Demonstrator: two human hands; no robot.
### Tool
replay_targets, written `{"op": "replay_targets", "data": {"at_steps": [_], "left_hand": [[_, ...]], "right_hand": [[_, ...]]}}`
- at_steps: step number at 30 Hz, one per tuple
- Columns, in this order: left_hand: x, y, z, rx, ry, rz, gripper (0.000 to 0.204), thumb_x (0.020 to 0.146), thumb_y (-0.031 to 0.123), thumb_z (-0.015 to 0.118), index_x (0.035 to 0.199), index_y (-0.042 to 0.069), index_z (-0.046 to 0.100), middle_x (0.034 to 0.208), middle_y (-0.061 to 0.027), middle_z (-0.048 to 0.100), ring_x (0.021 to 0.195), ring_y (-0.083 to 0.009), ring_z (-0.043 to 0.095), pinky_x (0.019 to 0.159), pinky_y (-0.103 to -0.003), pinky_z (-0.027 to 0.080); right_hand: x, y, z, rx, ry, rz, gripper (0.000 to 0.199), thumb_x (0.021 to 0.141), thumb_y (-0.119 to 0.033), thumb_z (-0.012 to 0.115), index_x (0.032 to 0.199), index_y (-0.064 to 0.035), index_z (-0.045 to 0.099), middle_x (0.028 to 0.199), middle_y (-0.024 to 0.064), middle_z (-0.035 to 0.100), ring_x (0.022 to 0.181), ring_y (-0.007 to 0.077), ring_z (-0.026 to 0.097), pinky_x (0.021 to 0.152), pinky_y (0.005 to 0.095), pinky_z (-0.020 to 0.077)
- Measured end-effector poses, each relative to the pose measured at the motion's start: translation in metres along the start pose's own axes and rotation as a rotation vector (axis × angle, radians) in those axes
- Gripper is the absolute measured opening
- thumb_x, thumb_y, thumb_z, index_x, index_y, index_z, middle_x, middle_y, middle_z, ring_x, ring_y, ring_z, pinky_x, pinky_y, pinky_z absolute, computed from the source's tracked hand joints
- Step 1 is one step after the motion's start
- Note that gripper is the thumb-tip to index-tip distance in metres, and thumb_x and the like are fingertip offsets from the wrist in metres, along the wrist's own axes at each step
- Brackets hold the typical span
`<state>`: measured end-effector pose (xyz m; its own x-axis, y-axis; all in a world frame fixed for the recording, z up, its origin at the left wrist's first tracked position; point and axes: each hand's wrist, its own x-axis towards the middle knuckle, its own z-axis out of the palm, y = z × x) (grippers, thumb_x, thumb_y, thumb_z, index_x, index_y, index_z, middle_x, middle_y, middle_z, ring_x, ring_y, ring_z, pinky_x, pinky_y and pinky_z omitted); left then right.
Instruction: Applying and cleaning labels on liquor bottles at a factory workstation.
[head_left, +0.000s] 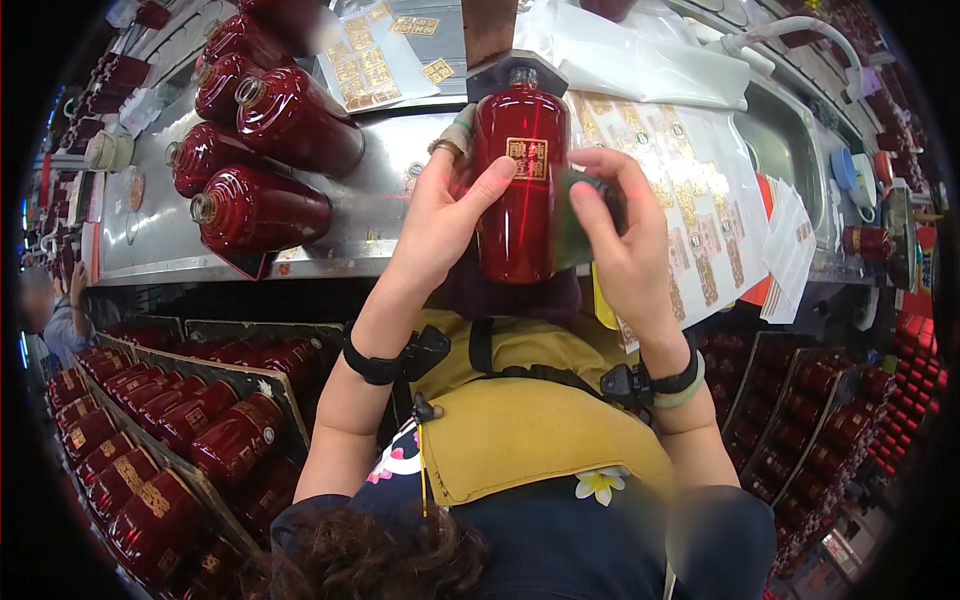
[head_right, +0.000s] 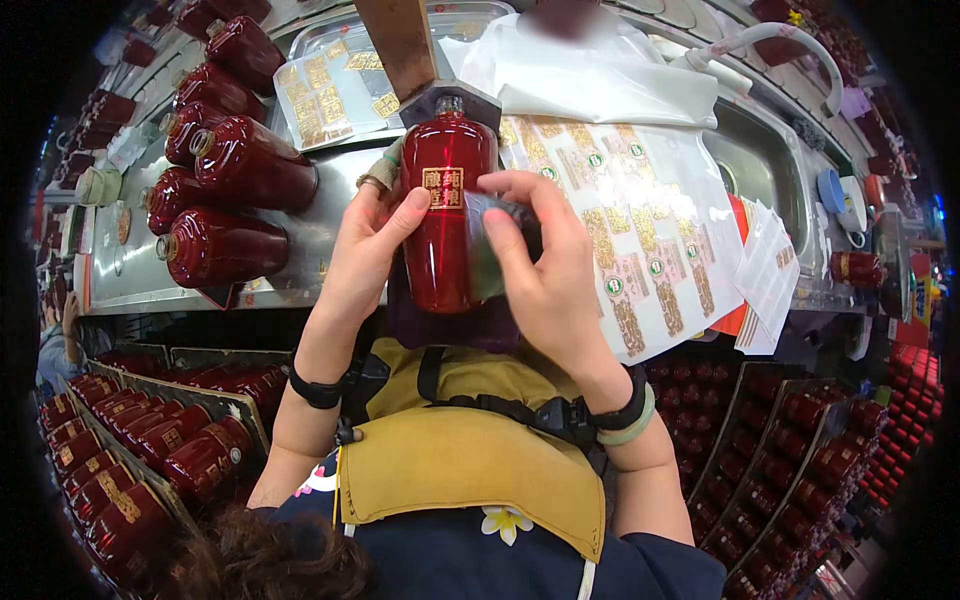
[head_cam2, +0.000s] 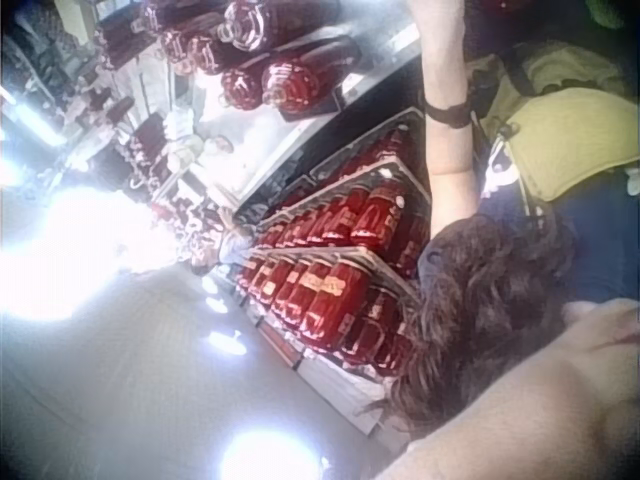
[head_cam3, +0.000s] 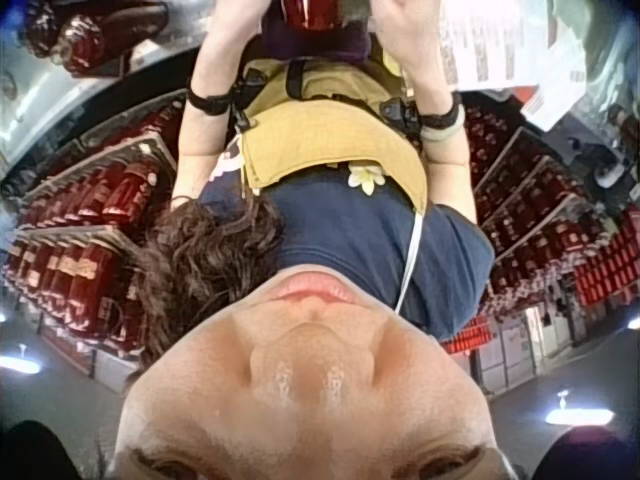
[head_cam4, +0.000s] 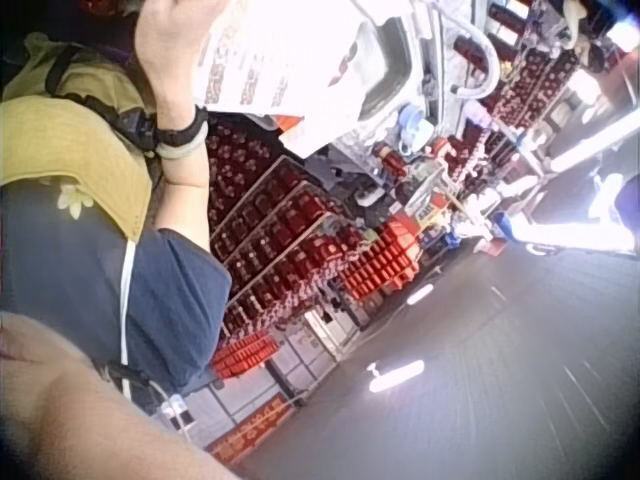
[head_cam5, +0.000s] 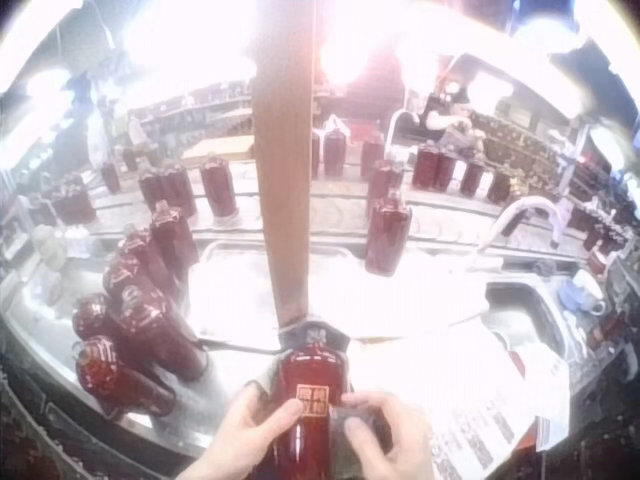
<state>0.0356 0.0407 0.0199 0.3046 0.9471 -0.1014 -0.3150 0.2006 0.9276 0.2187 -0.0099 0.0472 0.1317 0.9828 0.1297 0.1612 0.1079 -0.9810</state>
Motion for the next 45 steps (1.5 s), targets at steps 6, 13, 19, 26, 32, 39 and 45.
{"op": "replay_targets", "data": {"at_steps": [6, 13, 19, 26, 32, 39, 45], "left_hand": [[0.0, 0.001, 0.002, 0.002, -0.008, 0.001, 0.072, 0.101, 0.017, 0.07, 0.158, -0.004, 0.031, 0.151, -0.0152, 0.051, 0.136, -0.0201, 0.053, 0.115, -0.035, 0.042], [0.002, 0.0, 0.003, -0.004, -0.012, 0.018, 0.072, 0.101, 0.017, 0.07, 0.158, -0.005, 0.032, 0.148, -0.0153, 0.053, 0.133, -0.0198, 0.055, 0.114, -0.035, 0.043], [-0.001, 0.001, 0.003, 0.019, -0.006, 0.025, 0.07, 0.102, 0.016, 0.07, 0.157, -0.005, 0.033, 0.147, -0.0148, 0.054, 0.131, -0.0189, 0.056, 0.112, -0.035, 0.046], [-0.001, 0.001, 0.004, 0.02, 0.005, 0.03, 0.07, 0.102, 0.018, 0.069, 0.157, -0.005, 0.033, 0.147, -0.0147, 0.054, 0.132, -0.019, 0.055, 0.113, -0.035, 0.045], [0.0, 0.0, -0.012, -0.075, 0.064, -0.005, 0.065, 0.109, 0.023, 0.057, 0.159, -0.006, 0.028, 0.154, -0.0167, 0.049, 0.141, -0.0204, 0.048, 0.118, -0.036, 0.038], [-0.005, 0.001, 0.011, 0.087, 0.028, 0.056, 0.085, 0.093, 0.012, 0.079, 0.158, -0.006, 0.027, 0.149, -0.0187, 0.051, 0.134, -0.0222, 0.055, 0.115, -0.038, 0.044], [-0.009, 0.002, 0.018, 0.019, 0.067, 0.057, 0.08, 0.092, 0.008, 0.079, 0.155, -0.005, 0.032, 0.144, -0.0172, 0.056, 0.127, -0.0196, 0.06, 0.107, -0.035, 0.052]], "right_hand": [[-0.011, 0.0, 0.007, -0.077, -0.006, -0.025, 0.016, 0.093, -0.004, 0.072, 0.108, 0.0024, 0.068, 0.1, 0.0131, 0.072, 0.09, 0.0218, 0.071, 0.081, 0.0327, 0.0545], [-0.011, 0.001, 0.008, -0.103, 0.008, -0.047, 0.017, 0.091, -0.003, 0.073, 0.107, 0.0018, 0.069, 0.101, 0.0127, 0.072, 0.088, 0.0223, 0.071, 0.08, 0.0328, 0.0546], [-0.009, -0.006, 0.01, -0.278, 0.022, -0.133, 0.016, 0.087, -0.003, 0.075, 0.102, 0.0, 0.068, 0.095, 0.0128, 0.069, 0.085, 0.0283, 0.069, 0.075, 0.0363, 0.0529], [-0.008, -0.001, 0.008, -0.245, 0.008, -0.153, 0.016, 0.088, -0.002, 0.075, 0.103, -0.0003, 0.069, 0.095, 0.0116, 0.069, 0.085, 0.0246, 0.069, 0.074, 0.0342, 0.0525], [0.021, 0.002, -0.033, -0.157, 0.109, -0.195, 0.021, 0.096, 0.001, 0.067, 0.116, -0.0029, 0.072, 0.099, 0.0069, 0.071, 0.085, 0.0131, 0.064, 0.079, 0.0243, 0.0497], [0.044, -0.024, -0.028, -0.343, 0.012, -0.361, 0.029, 0.093, 0.002, 0.068, 0.122, -0.0034, 0.067, 0.101, 0.0127, 0.073, 0.097, 0.0258, 0.071, 0.086, 0.0361, 0.0549], [0.058, -0.031, -0.017, -0.452, -0.156, -0.54, 0.026, 0.085, 0.001, 0.073, 0.111, -0.0026, 0.071, 0.1, 0.0146, 0.073, 0.093, 0.0341, 0.069, 0.082, 0.0393, 0.0553]]}}
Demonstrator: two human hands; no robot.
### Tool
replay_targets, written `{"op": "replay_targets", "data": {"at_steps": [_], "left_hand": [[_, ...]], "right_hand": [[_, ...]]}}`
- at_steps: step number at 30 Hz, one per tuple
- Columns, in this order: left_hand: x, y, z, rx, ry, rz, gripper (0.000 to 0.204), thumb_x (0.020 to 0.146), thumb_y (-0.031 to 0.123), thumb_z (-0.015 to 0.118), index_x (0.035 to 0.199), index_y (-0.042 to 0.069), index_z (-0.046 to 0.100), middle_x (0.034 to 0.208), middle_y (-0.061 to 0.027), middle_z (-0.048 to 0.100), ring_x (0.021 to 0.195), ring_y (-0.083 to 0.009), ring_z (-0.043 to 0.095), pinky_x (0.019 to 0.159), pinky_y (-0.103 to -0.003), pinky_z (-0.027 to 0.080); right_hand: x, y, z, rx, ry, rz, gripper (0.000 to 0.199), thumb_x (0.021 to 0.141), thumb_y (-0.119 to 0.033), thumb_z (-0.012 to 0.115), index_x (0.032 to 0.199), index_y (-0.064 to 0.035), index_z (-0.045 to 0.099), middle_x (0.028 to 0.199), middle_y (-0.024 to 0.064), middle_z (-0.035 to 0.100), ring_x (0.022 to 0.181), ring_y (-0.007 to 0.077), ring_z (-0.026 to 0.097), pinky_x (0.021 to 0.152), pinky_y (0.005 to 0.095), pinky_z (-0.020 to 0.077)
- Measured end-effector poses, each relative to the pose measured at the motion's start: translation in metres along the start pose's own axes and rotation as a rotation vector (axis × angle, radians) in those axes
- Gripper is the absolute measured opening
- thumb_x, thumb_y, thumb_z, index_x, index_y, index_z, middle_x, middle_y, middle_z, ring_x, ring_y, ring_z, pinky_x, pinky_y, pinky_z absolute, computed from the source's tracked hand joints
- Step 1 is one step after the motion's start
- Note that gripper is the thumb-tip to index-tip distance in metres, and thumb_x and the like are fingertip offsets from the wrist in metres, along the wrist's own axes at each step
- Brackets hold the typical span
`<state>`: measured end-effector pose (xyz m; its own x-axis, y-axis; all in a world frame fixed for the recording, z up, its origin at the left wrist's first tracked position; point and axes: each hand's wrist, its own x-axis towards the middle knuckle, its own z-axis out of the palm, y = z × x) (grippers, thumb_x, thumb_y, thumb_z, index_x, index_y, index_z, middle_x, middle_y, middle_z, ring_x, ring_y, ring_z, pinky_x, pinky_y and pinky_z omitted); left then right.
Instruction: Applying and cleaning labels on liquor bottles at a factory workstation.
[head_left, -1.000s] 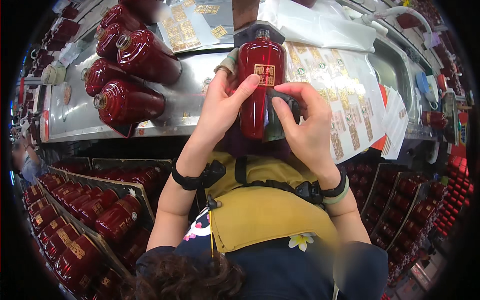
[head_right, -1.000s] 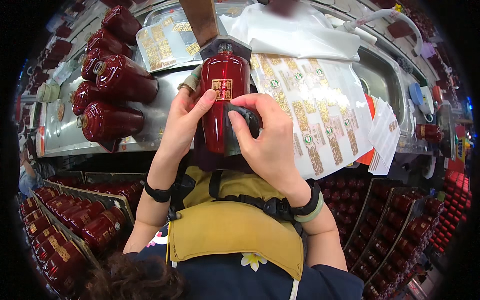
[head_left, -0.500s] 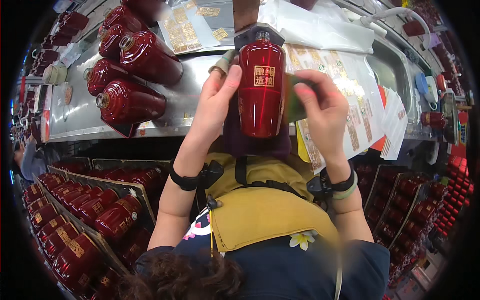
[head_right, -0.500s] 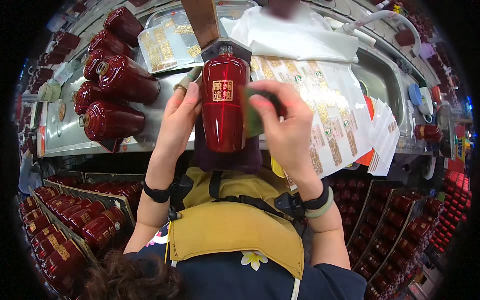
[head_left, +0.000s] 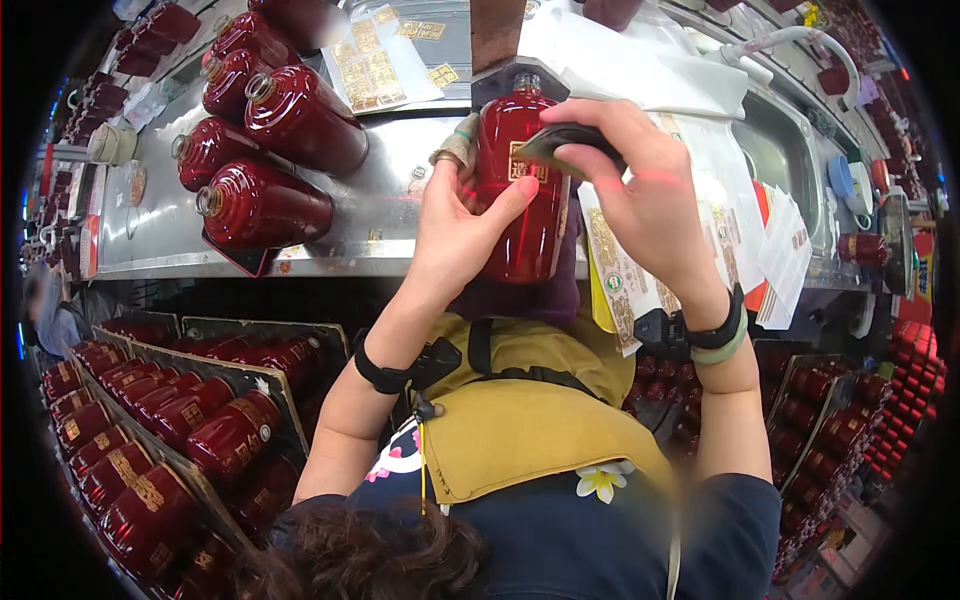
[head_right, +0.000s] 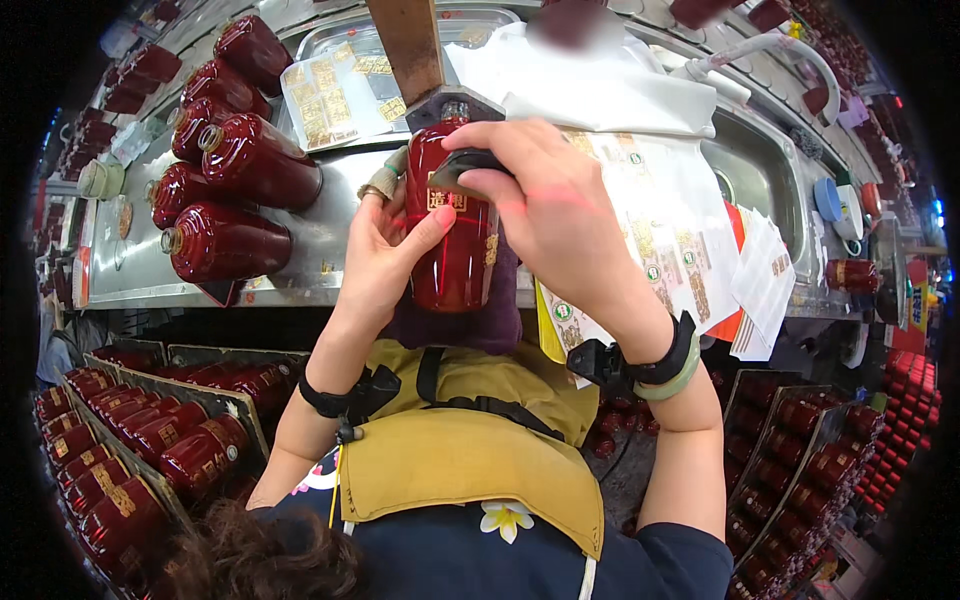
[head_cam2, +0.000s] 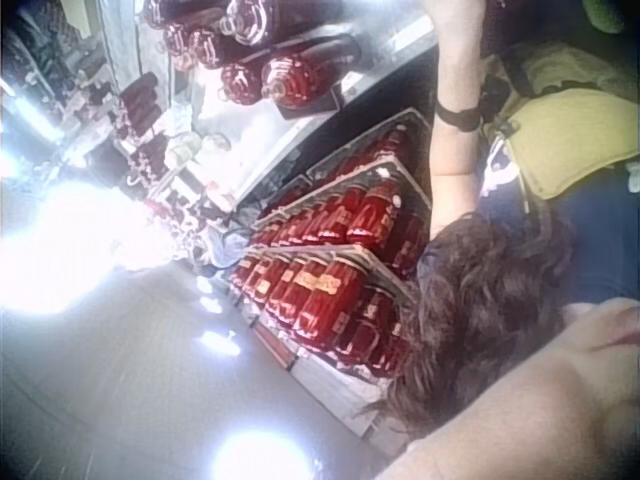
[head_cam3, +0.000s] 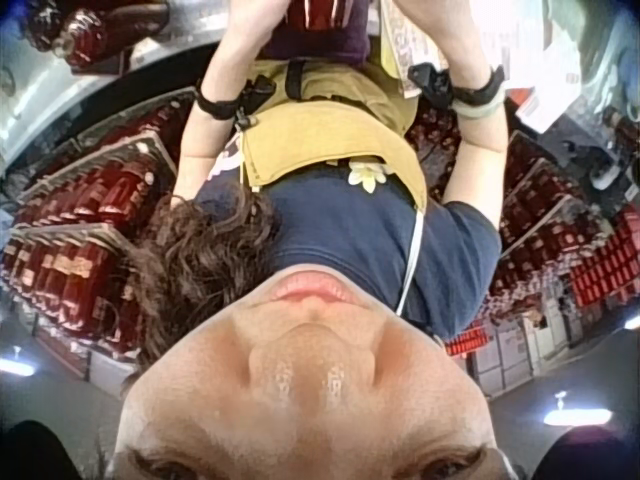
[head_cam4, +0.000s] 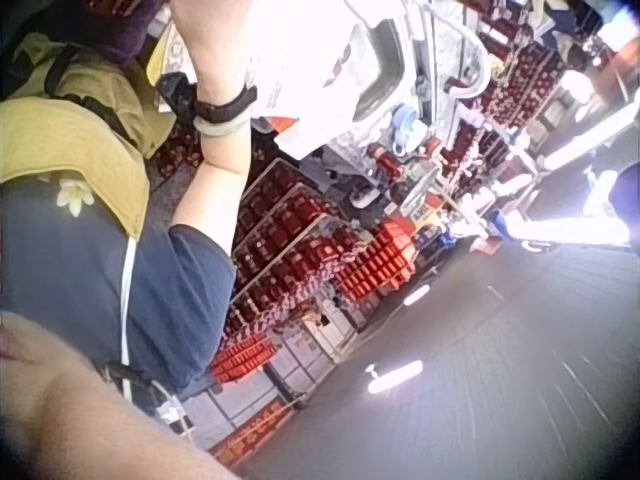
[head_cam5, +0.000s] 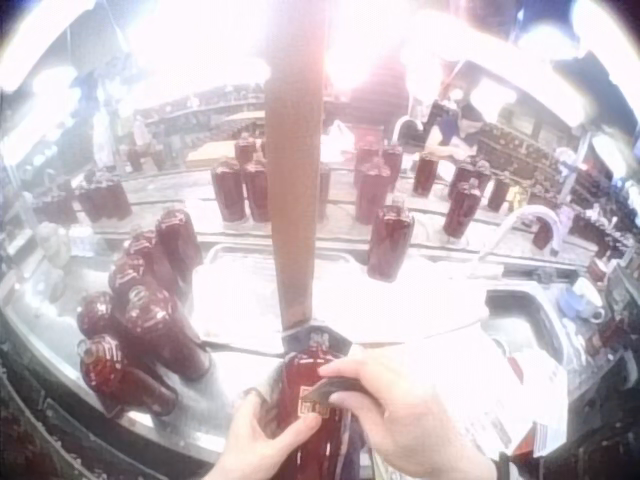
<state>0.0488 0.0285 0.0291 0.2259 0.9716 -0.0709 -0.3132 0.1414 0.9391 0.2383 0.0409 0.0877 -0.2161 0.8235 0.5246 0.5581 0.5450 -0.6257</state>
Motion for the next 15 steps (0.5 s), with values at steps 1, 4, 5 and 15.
{"op": "replay_targets", "data": {"at_steps": [1, 4, 5, 15], "left_hand": [[0.0, 0.0, 0.0, -0.001, -0.001, 0.0, 0.08, 0.092, 0.008, 0.079, 0.155, -0.005, 0.032, 0.144, -0.0172, 0.056, 0.127, -0.0196, 0.06, 0.107, -0.035, 0.052], [0.001, -0.001, -0.002, 0.012, 0.014, -0.003, 0.08, 0.092, 0.01, 0.079, 0.155, -0.005, 0.032, 0.145, -0.0175, 0.055, 0.129, -0.0203, 0.059, 0.11, -0.036, 0.049], [0.002, 0.0, -0.005, 0.006, -0.007, -0.026, 0.079, 0.094, 0.011, 0.078, 0.156, -0.006, 0.031, 0.147, -0.0181, 0.054, 0.13, -0.0206, 0.057, 0.112, -0.036, 0.048], [0.02, -0.004, -0.014, -0.021, -0.028, 0.03, 0.07, 0.104, 0.012, 0.065, 0.158, -0.011, 0.027, 0.154, -0.0193, 0.046, 0.137, -0.0199, 0.05, 0.115, -0.033, 0.041]], "right_hand": [[0.001, 0.004, 0.002, 0.012, -0.01, 0.008, 0.025, 0.085, 0.002, 0.072, 0.11, -0.0027, 0.071, 0.099, 0.0141, 0.073, 0.093, 0.0339, 0.069, 0.081, 0.0395, 0.0551], [0.002, 0.008, 0.006, 0.045, 0.069, 0.068, 0.02, 0.085, 0.003, 0.071, 0.104, -0.004, 0.073, 0.098, 0.0111, 0.074, 0.09, 0.0316, 0.069, 0.081, 0.0391, 0.0548], [-0.001, 0.011, 0.004, -0.024, 0.083, -0.05, 0.02, 0.084, 0.003, 0.071, 0.101, -0.0052, 0.075, 0.099, 0.0096, 0.075, 0.09, 0.0302, 0.069, 0.082, 0.039, 0.0546], [-0.028, 0.008, 0.002, -0.229, -0.084, -0.475, 0.029, 0.07, -0.012, 0.074, 0.099, -0.014, 0.077, 0.105, -0.002, 0.073, 0.089, 0.0183, 0.066, 0.078, 0.0342, 0.0542]]}}
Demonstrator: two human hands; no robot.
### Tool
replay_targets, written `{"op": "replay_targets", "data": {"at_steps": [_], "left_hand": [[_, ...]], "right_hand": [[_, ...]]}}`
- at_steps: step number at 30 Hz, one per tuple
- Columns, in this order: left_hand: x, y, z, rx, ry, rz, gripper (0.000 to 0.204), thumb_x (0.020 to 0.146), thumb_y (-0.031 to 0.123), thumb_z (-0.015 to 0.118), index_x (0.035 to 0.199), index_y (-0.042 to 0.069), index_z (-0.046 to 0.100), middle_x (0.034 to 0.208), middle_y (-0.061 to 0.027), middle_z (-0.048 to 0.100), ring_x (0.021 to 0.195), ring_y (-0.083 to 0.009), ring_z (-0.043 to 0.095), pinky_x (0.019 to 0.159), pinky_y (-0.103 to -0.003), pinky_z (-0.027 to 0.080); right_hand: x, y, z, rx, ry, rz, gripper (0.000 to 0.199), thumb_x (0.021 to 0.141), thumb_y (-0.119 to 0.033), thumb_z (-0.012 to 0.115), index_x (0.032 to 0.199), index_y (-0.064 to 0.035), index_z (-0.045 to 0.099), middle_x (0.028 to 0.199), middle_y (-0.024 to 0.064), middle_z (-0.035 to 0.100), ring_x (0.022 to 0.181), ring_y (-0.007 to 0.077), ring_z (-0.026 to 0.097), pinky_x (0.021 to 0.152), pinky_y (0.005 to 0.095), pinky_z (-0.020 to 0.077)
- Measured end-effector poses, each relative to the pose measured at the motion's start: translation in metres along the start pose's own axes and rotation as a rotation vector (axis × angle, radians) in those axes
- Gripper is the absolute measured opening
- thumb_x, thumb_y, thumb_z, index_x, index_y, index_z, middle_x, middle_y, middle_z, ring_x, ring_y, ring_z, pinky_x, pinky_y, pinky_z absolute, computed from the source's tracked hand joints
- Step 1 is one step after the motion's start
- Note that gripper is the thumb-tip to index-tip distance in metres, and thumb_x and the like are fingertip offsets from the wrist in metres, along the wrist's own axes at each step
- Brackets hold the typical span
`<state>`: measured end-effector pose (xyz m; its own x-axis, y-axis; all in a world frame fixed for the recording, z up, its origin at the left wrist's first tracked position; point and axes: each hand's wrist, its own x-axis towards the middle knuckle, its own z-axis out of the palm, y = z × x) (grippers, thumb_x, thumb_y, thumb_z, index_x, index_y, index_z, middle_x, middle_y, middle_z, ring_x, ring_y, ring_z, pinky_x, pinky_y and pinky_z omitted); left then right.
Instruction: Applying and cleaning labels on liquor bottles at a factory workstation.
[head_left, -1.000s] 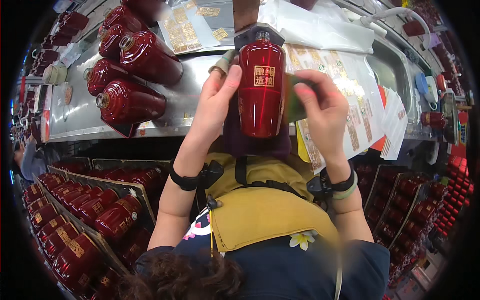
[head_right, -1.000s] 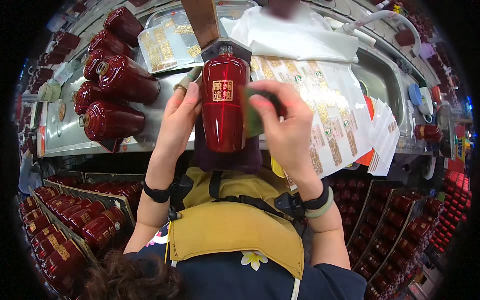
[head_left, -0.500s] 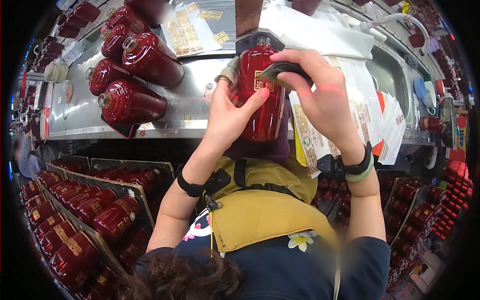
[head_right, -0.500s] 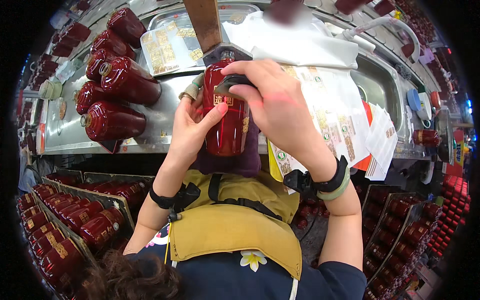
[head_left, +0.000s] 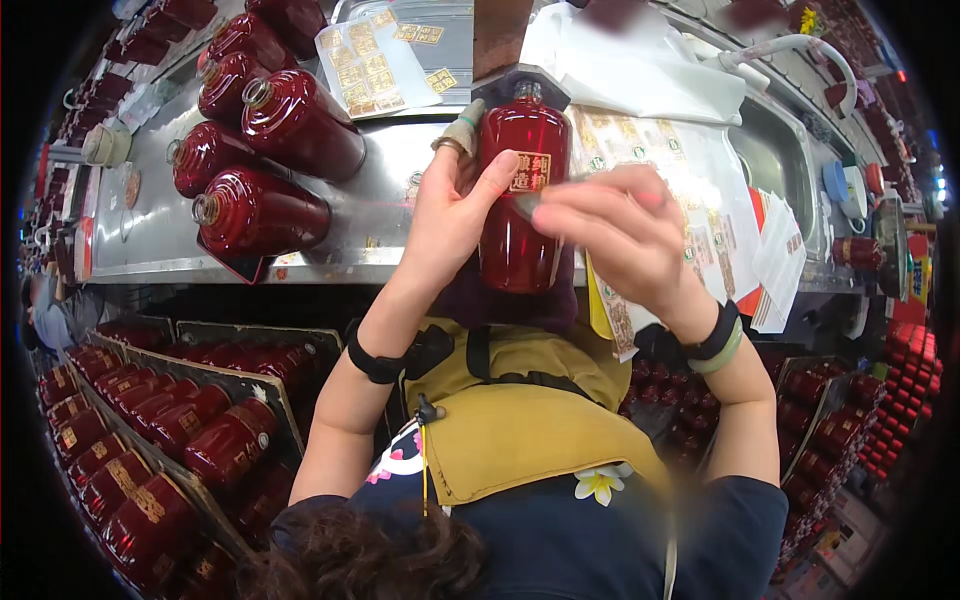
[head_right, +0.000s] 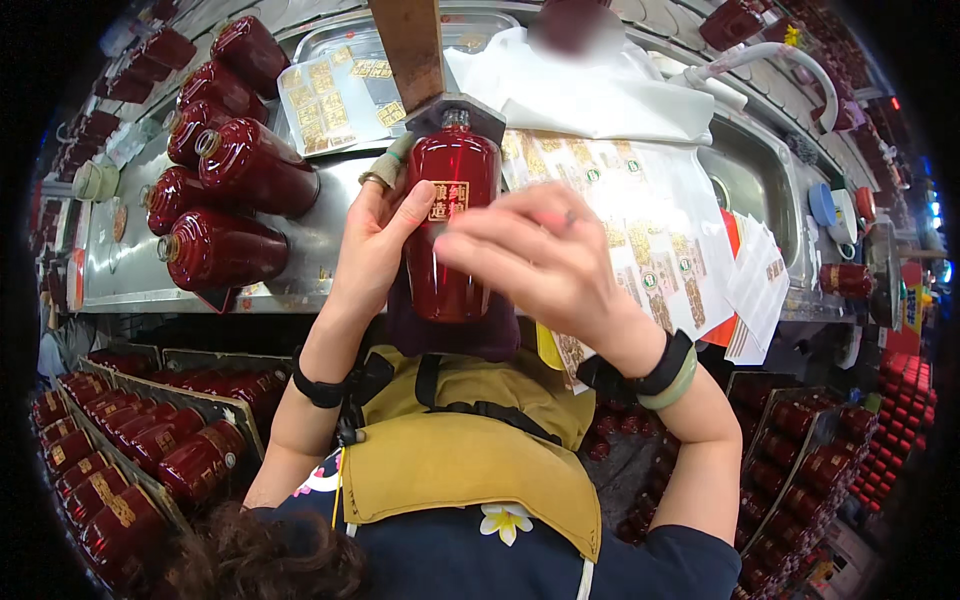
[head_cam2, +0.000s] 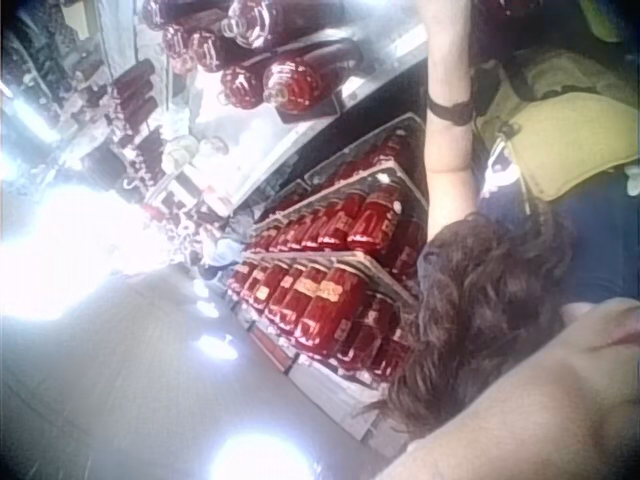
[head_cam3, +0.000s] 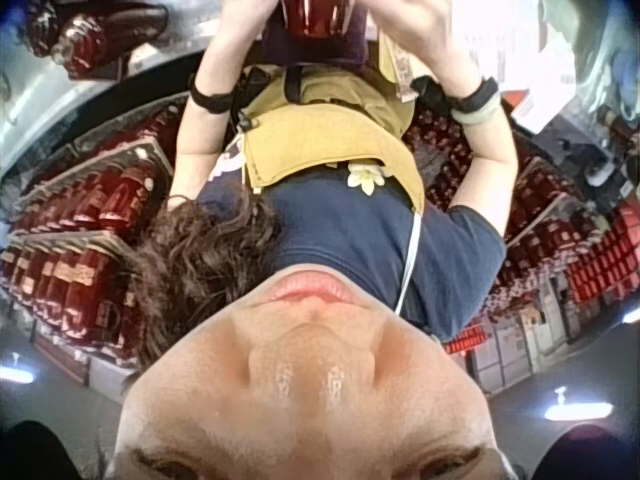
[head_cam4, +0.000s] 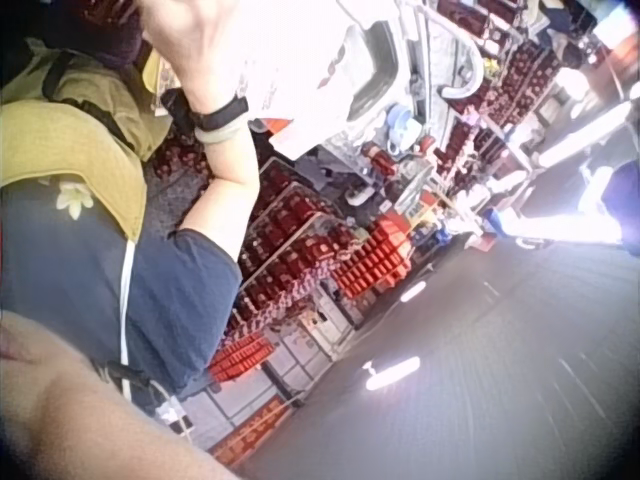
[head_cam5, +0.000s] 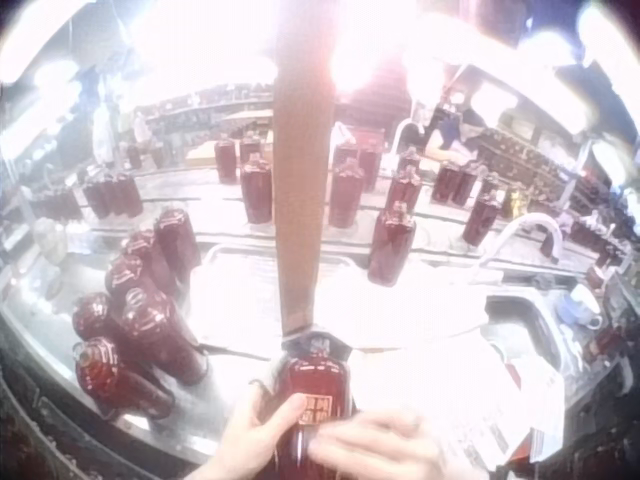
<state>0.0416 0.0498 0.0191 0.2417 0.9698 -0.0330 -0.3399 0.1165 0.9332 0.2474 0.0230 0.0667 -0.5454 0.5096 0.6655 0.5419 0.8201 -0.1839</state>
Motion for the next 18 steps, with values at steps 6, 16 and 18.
{"op": "replay_targets", "data": {"at_steps": [6, 16, 18], "left_hand": [[0.0, -0.002, -0.003, -0.116, 0.032, -0.06, 0.071, 0.114, 0.046, 0.035, 0.158, -0.01, 0.029, 0.156, -0.0176, 0.046, 0.139, -0.0219, 0.051, 0.117, -0.035, 0.041], [-0.006, 0.004, -0.019, -0.044, 0.047, -0.052, 0.084, 0.11, 0.06, 0.02, 0.159, -0.008, 0.023, 0.164, -0.0262, 0.032, 0.155, -0.0337, 0.03, 0.129, -0.045, 0.022], [-0.003, 0.006, -0.007, -0.086, 0.074, -0.091, 0.078, 0.112, 0.056, 0.025, 0.159, -0.006, 0.026, 0.161, -0.0233, 0.039, 0.15, -0.0304, 0.039, 0.125, -0.043, 0.03]], "right_hand": [[0.03, -0.017, 0.0, 0.052, -0.253, -0.072, 0.03, 0.072, -0.012, 0.074, 0.102, -0.0128, 0.076, 0.095, 0.0006, 0.071, 0.083, 0.0199, 0.061, 0.07, 0.0347, 0.0542], [-0.014, 0.039, 0.024, 0.038, 0.014, -0.295, 0.021, 0.083, -0.011, 0.076, 0.103, -0.0178, 0.075, 0.094, -0.0018, 0.069, 0.084, 0.0163, 0.062, 0.075, 0.0327, 0.0532], [-0.029, 0.006, 0.014, 0.226, -0.081, -0.36, 0.024, 0.082, -0.008, 0.075, 0.105, -0.0157, 0.075, 0.099, -0.0008, 0.069, 0.08, 0.016, 0.063, 0.073, 0.0333, 0.0538]]}}
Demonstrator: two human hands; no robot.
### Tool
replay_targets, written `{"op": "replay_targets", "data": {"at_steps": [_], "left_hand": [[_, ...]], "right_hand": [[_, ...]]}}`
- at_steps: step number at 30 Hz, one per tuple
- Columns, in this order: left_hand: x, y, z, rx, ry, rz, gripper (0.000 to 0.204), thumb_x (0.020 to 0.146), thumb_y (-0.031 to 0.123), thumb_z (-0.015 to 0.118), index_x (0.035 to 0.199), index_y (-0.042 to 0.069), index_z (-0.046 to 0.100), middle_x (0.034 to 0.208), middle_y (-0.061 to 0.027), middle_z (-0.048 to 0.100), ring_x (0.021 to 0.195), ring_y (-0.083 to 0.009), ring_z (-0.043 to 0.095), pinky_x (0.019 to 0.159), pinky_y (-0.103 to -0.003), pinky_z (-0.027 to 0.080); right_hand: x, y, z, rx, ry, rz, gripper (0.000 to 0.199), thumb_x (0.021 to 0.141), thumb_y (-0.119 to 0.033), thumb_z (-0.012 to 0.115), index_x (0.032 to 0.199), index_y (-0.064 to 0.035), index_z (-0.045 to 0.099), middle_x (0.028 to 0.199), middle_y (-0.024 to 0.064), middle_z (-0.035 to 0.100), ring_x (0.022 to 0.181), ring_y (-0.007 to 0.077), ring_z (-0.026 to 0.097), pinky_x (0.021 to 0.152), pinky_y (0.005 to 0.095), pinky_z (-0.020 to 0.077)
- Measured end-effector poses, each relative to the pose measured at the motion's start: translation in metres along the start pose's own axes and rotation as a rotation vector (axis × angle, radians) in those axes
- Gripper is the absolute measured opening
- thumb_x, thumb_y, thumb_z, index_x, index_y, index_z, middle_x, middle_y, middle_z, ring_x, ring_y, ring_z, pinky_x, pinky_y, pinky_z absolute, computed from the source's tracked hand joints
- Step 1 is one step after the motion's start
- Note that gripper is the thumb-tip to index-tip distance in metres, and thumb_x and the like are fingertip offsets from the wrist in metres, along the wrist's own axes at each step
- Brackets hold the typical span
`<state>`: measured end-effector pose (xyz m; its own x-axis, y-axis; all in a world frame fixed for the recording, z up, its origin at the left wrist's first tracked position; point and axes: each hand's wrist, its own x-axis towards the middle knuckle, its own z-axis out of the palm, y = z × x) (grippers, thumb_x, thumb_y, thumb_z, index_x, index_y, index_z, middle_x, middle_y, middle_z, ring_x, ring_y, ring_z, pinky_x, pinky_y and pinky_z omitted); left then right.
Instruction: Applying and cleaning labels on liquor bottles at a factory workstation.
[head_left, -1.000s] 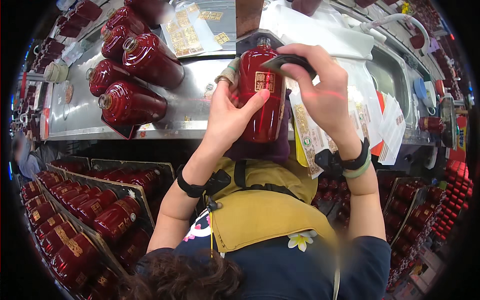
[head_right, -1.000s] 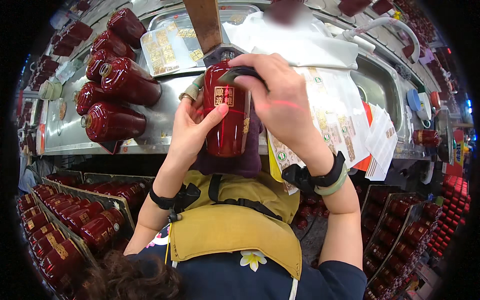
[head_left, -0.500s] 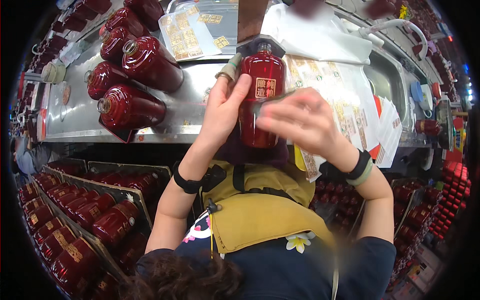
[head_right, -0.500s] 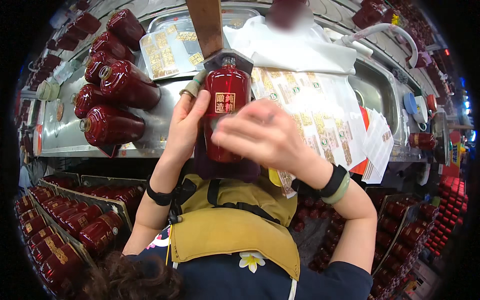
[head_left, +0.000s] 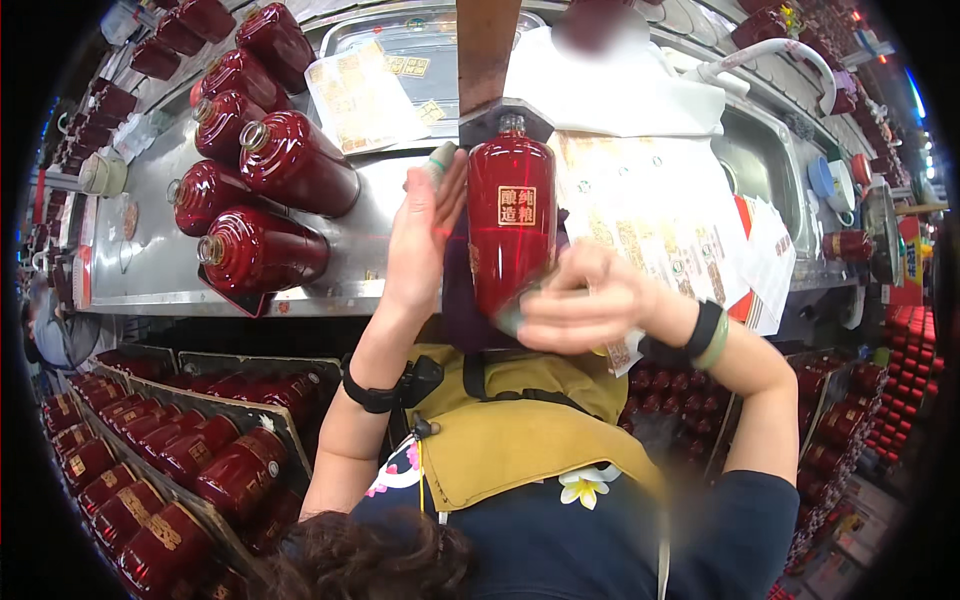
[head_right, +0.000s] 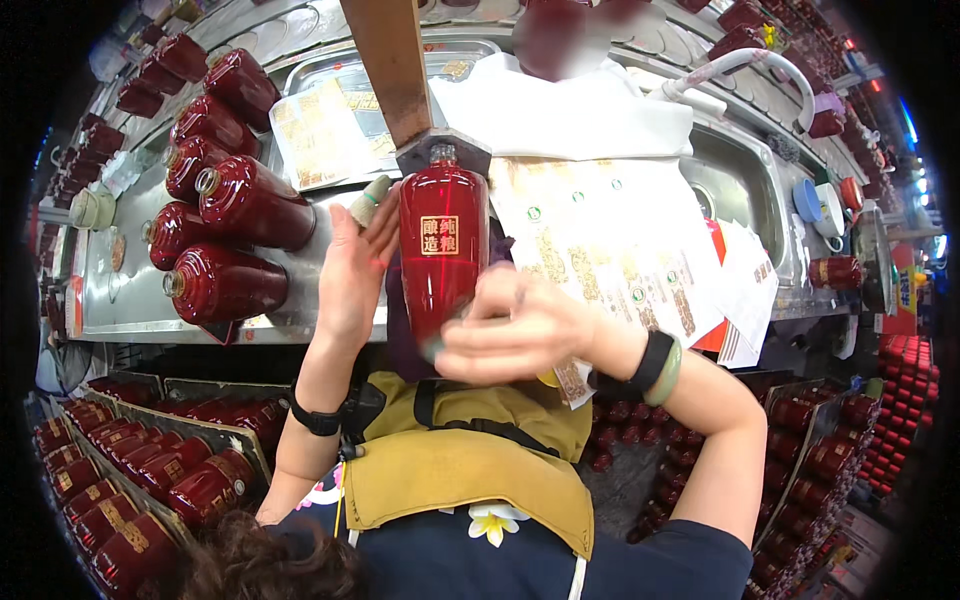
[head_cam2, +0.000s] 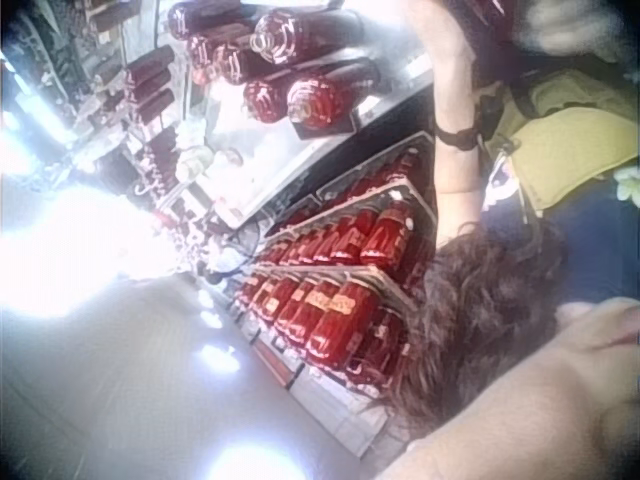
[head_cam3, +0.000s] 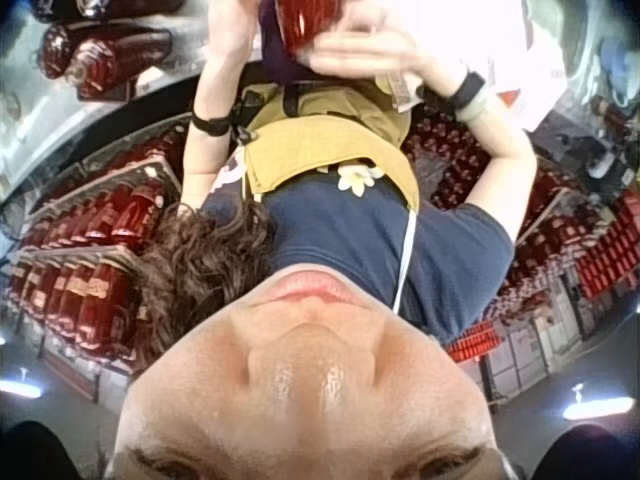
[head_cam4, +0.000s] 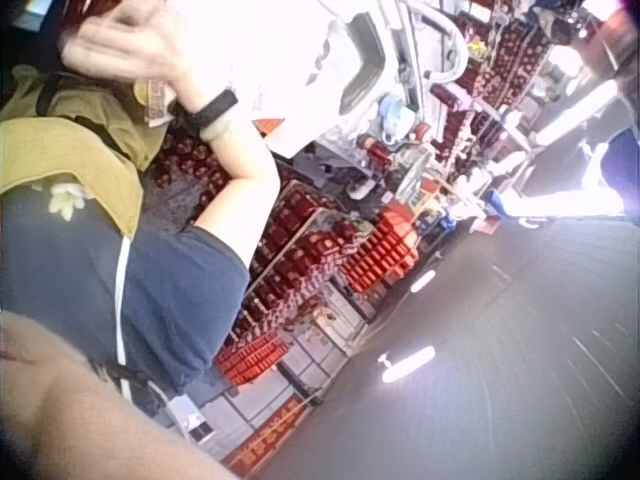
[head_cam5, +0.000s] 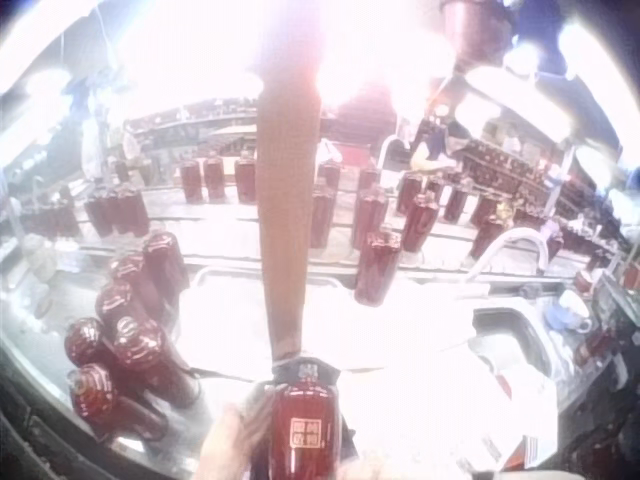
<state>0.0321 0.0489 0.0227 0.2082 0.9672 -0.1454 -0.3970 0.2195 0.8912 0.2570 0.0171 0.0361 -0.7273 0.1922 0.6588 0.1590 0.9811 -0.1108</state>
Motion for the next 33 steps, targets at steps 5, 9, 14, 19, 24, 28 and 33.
{"op": "replay_targets", "data": {"at_steps": [5, 9, 14, 19, 24, 28, 33], "left_hand": [[0.003, 0.002, 0.023, 0.111, -0.045, 0.048, 0.063, 0.106, 0.024, 0.062, 0.157, -0.003, 0.035, 0.14, -0.0123, 0.058, 0.124, -0.018, 0.06, 0.106, -0.035, 0.05], [0.005, 0.0, 0.023, 0.372, -0.011, 0.138, 0.084, 0.086, 0.015, 0.082, 0.155, -0.001, 0.036, 0.132, -0.0142, 0.063, 0.116, -0.0186, 0.065, 0.101, -0.034, 0.053], [0.003, 0.005, 0.023, 0.372, -0.104, 0.089, 0.095, 0.084, 0.011, 0.081, 0.159, -0.003, 0.025, 0.14, -0.0175, 0.056, 0.124, -0.0219, 0.061, 0.105, -0.037, 0.052], [0.0, 0.003, 0.013, 0.251, -0.149, 0.059, 0.094, 0.089, 0.008, 0.076, 0.162, -0.004, 0.018, 0.149, -0.02, 0.049, 0.136, -0.0236, 0.053, 0.113, -0.038, 0.045], [0.001, 0.007, 0.002, -0.194, -0.086, -0.053, 0.066, 0.105, 0.013, 0.058, 0.16, -0.007, 0.027, 0.154, -0.0185, 0.048, 0.138, -0.0203, 0.05, 0.116, -0.035, 0.041], [0.003, 0.004, 0.01, 0.184, 0.003, 0.033, 0.059, 0.108, 0.022, 0.057, 0.156, -0.007, 0.037, 0.147, -0.0132, 0.056, 0.132, -0.0163, 0.055, 0.113, -0.032, 0.043], [0.007, 0.004, -0.006, 0.021, 0.09, -0.043, 0.059, 0.113, 0.04, 0.043, 0.152, -0.004, 0.044, 0.148, -0.0173, 0.056, 0.135, -0.0249, 0.055, 0.118, -0.039, 0.039]], "right_hand": [[-0.005, 0.002, -0.02, 0.045, 0.18, 0.329, 0.032, 0.079, -0.006, 0.083, 0.109, -0.0074, 0.072, 0.095, 0.005, 0.072, 0.076, 0.02, 0.064, 0.069, 0.0333, 0.0497], [-0.003, 0.018, -0.032, -0.062, 0.45, 0.525, 0.035, 0.078, 0.002, 0.084, 0.108, -0.0049, 0.067, 0.095, 0.0101, 0.073, 0.079, 0.0247, 0.066, 0.07, 0.0358, 0.0502], [0.01, 0.027, -0.028, -0.124, 0.471, 0.639, 0.033, 0.076, 0.008, 0.082, 0.103, -0.0038, 0.069, 0.095, 0.0075, 0.073, 0.085, 0.0259, 0.067, 0.073, 0.0359, 0.0517], [0.008, 0.028, -0.02, -0.21, 0.357, 0.578, 0.026, 0.075, 0.003, 0.082, 0.098, -0.0066, 0.074, 0.096, 0.0046, 0.074, 0.084, 0.0232, 0.066, 0.076, 0.0363, 0.0522], [0.022, 0.005, -0.019, -0.053, -0.009, 0.292, 0.021, 0.08, -0.008, 0.078, 0.101, -0.0074, 0.074, 0.097, 0.0042, 0.074, 0.083, 0.0245, 0.066, 0.078, 0.0344, 0.0525], [0.048, 0.058, -0.01, -0.306, 0.178, 0.463, 0.026, 0.08, -0.007, 0.077, 0.105, -0.009, 0.074, 0.091, 0.0039, 0.072, 0.081, 0.0239, 0.064, 0.076, 0.0368, 0.0512], [0.06, 0.041, -0.01, -0.333, 0.036, 0.197, 0.024, 0.081, -0.018, 0.067, 0.104, -0.0153, 0.073, 0.089, -0.0003, 0.068, 0.08, 0.0179, 0.061, 0.08, 0.0333, 0.0507]]}}
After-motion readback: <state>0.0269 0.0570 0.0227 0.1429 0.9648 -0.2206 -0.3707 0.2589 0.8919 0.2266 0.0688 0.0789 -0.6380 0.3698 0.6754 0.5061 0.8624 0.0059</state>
